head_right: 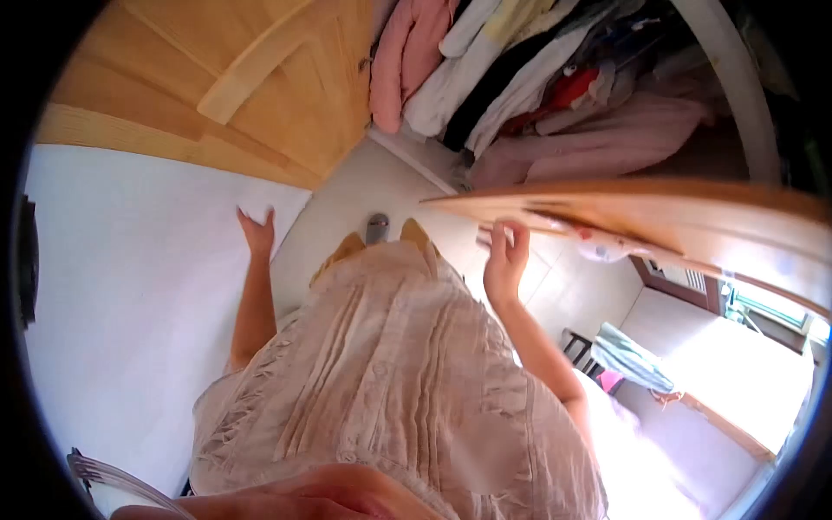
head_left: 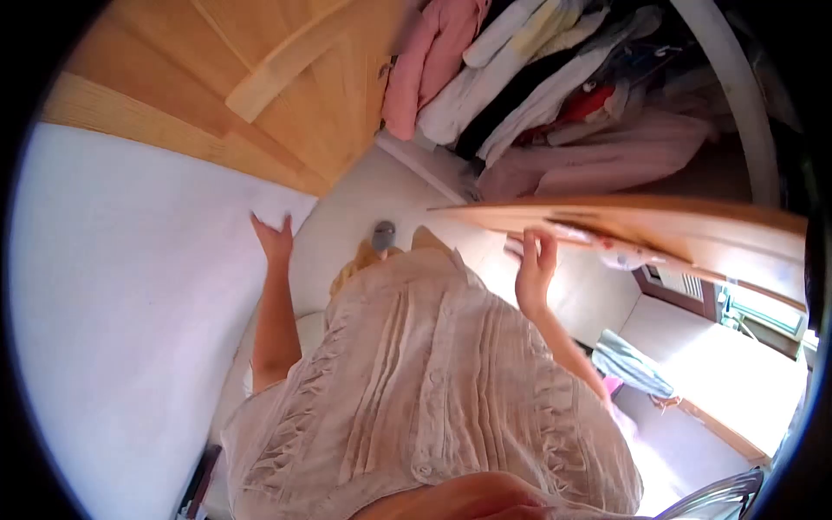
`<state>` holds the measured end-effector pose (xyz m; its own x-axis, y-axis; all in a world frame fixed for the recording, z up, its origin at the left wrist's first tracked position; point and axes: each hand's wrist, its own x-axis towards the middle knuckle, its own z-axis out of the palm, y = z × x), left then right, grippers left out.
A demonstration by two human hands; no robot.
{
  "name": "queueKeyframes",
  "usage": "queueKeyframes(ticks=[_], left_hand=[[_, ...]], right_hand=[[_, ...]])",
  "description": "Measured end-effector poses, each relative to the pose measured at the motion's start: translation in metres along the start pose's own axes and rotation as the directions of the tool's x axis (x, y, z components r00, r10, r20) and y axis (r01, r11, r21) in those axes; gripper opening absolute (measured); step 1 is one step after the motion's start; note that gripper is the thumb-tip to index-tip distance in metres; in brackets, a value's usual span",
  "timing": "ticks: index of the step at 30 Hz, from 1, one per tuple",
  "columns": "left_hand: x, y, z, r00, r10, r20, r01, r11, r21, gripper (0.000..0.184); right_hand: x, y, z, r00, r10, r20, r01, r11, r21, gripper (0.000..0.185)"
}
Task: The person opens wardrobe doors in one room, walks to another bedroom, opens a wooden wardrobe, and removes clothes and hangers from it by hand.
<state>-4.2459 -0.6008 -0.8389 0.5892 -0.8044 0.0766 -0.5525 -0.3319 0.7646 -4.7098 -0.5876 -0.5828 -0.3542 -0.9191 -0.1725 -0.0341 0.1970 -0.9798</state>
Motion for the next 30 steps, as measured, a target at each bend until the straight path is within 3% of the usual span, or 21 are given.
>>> queueKeyframes(ticks=[1, 2, 3, 4, 5, 7, 8, 9, 10, 11, 15, 17, 19, 21, 23, 25, 30], left_hand=[[0.023, 0.050, -0.020, 0.997, 0.060, -0.048, -0.065, 0.993, -0.103, 0.089], [0.044, 0.070, -0.031, 0.982, 0.163, -0.097, -0.169, 0.984, -0.062, 0.077], [0.057, 0.110, -0.051, 0.985, 0.157, -0.074, -0.164, 0.982, -0.095, 0.065], [0.063, 0.142, -0.062, 0.976, 0.197, -0.095, -0.209, 0.969, -0.130, 0.061], [0.065, 0.169, -0.068, 0.963, 0.237, -0.127, -0.256, 0.952, -0.169, 0.056], [0.067, 0.209, -0.079, 0.960, 0.267, -0.079, -0.277, 0.944, -0.180, 0.055], [0.067, 0.214, -0.080, 0.949, 0.309, -0.056, -0.314, 0.927, -0.206, 0.055], [0.071, 0.208, -0.075, 0.951, 0.305, -0.046, -0.308, 0.930, -0.202, 0.055], [0.076, 0.202, -0.070, 0.954, 0.289, -0.079, -0.299, 0.924, -0.239, 0.053], [0.076, 0.199, -0.065, 0.957, 0.268, -0.110, -0.288, 0.918, -0.274, 0.052], [0.078, 0.198, -0.071, 0.968, 0.244, -0.062, -0.250, 0.956, -0.153, 0.050], [0.086, 0.192, -0.068, 0.975, 0.221, -0.036, -0.224, 0.969, -0.101, 0.039], [0.089, 0.183, -0.073, 0.960, 0.281, -0.008, -0.281, 0.959, -0.040, 0.034], [0.087, 0.181, -0.077, 0.939, 0.342, 0.023, -0.343, 0.939, 0.019, 0.030], [0.082, 0.182, -0.083, 0.975, 0.213, 0.060, -0.217, 0.974, 0.071, 0.024], [0.086, 0.176, -0.084, 0.972, 0.230, 0.053, -0.235, 0.967, 0.098, 0.024], [0.095, 0.166, -0.087, 0.950, 0.303, 0.080, -0.312, 0.934, 0.176, 0.023]], right_hand=[[0.017, 0.011, 0.003, 0.971, -0.222, 0.086, 0.233, 0.960, -0.155, 0.014], [0.031, -0.004, 0.010, 0.833, -0.498, 0.242, 0.548, 0.682, -0.484, 0.009], [0.046, -0.029, 0.025, 0.634, -0.642, 0.432, 0.770, 0.471, -0.430, 0.014], [0.068, -0.038, 0.031, 0.401, -0.683, 0.610, 0.886, 0.119, -0.449, 0.020], [0.089, -0.054, 0.038, 0.301, -0.604, 0.738, 0.926, 0.002, -0.376, 0.021], [0.113, -0.048, 0.055, 0.417, -0.500, 0.759, 0.870, -0.024, -0.493, 0.015], [0.119, -0.044, 0.058, 0.426, -0.491, 0.760, 0.868, -0.015, -0.496, 0.015], [0.125, -0.040, 0.061, 0.633, -0.228, 0.740, 0.753, -0.042, -0.657, 0.015], [0.127, -0.036, 0.062, 0.786, 0.044, 0.617, 0.617, -0.123, -0.777, 0.018], [0.135, -0.028, 0.055, 0.742, 0.063, 0.668, 0.664, -0.208, -0.718, 0.023], [0.158, -0.033, 0.069, 0.707, 0.069, 0.704, 0.705, -0.149, -0.693, 0.025], [0.179, -0.036, 0.112, 0.559, -0.094, 0.824, 0.795, -0.219, -0.565, 0.025], [0.201, -0.035, 0.175, 0.621, -0.127, 0.774, 0.774, -0.061, -0.631, 0.032], [0.233, -0.036, 0.242, 0.667, -0.043, 0.744, 0.740, -0.072, -0.668, 0.032], [0.268, -0.027, 0.283, 0.592, -0.145, 0.793, 0.773, -0.178, -0.609, 0.035], [0.319, -0.008, 0.296, 0.590, -0.171, 0.789, 0.760, -0.211, -0.614, 0.035], [0.399, 0.020, 0.221, 0.652, -0.194, 0.733, 0.581, -0.494, -0.647, 0.035]])
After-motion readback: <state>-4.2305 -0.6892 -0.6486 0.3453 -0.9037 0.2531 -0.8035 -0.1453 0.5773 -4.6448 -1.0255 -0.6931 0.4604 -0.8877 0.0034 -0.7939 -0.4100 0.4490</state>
